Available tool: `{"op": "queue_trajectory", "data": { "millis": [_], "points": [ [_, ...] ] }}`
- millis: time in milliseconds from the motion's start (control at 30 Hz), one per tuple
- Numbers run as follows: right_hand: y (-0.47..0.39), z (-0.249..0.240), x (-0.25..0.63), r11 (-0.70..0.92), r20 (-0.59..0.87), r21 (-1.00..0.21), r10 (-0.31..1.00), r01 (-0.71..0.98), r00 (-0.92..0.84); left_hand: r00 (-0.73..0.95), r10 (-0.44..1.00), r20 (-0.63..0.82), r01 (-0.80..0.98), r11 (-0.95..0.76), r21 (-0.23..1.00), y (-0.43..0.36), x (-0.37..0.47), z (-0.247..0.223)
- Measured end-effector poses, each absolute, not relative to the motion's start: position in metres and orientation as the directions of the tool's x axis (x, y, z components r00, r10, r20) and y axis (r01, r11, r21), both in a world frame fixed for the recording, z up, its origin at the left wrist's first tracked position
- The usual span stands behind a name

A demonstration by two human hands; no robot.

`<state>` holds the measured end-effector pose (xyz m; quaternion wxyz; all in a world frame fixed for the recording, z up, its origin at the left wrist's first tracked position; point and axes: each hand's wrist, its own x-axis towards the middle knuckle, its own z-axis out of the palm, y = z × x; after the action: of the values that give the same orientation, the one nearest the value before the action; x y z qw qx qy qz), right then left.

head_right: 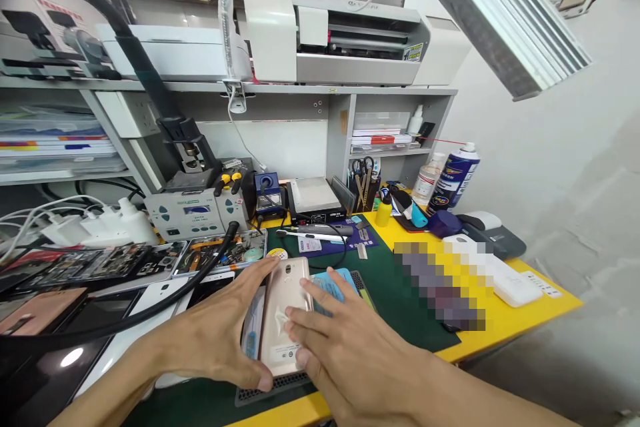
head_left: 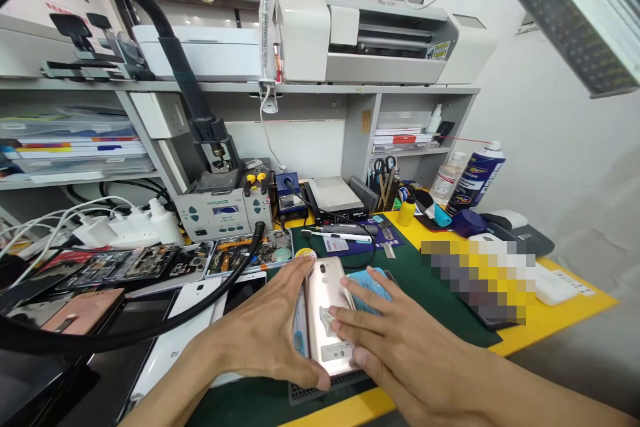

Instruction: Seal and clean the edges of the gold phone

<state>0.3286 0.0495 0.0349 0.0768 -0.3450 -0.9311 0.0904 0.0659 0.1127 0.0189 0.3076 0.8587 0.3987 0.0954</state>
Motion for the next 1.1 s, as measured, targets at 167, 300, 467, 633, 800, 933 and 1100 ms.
{"op": "queue_trajectory", "data": {
  "millis": [167,300,467,633,800,933,1100],
  "points": [
    [0.076,0.033,0.323,0.726,0.116,-0.162,0.687,0.668,-0.718,0.661,0.736,-0.146,0.685,-0.513,0.517,0.113,0.069,0.023],
    [0.092,0.030,0.313,0.738,0.142,-0.155,0.674,0.656,-0.725,0.647,0.746,-0.156,0.702,-0.504,0.502,0.112,0.071,0.025],
    [0.078,0.039,0.309,0.745,0.079,-0.180,0.662,0.643,-0.745,0.622,0.760,-0.190,0.729,-0.473,0.495,0.111,0.071,0.027],
    [0.048,0.049,0.317,0.731,-0.053,-0.225,0.651,0.644,-0.758,0.630,0.761,-0.157,0.708,-0.480,0.518,0.111,0.070,0.023],
    [0.056,0.043,0.315,0.733,0.008,-0.181,0.668,0.656,-0.744,0.644,0.750,-0.152,0.693,-0.488,0.531,0.112,0.070,0.021],
    [0.089,0.032,0.302,0.762,0.117,-0.118,0.647,0.637,-0.753,0.633,0.748,-0.198,0.714,-0.466,0.523,0.112,0.070,0.025],
    [0.106,0.030,0.296,0.752,0.150,-0.139,0.659,0.644,-0.737,0.620,0.759,-0.198,0.720,-0.450,0.528,0.110,0.071,0.026]
  ]
}}
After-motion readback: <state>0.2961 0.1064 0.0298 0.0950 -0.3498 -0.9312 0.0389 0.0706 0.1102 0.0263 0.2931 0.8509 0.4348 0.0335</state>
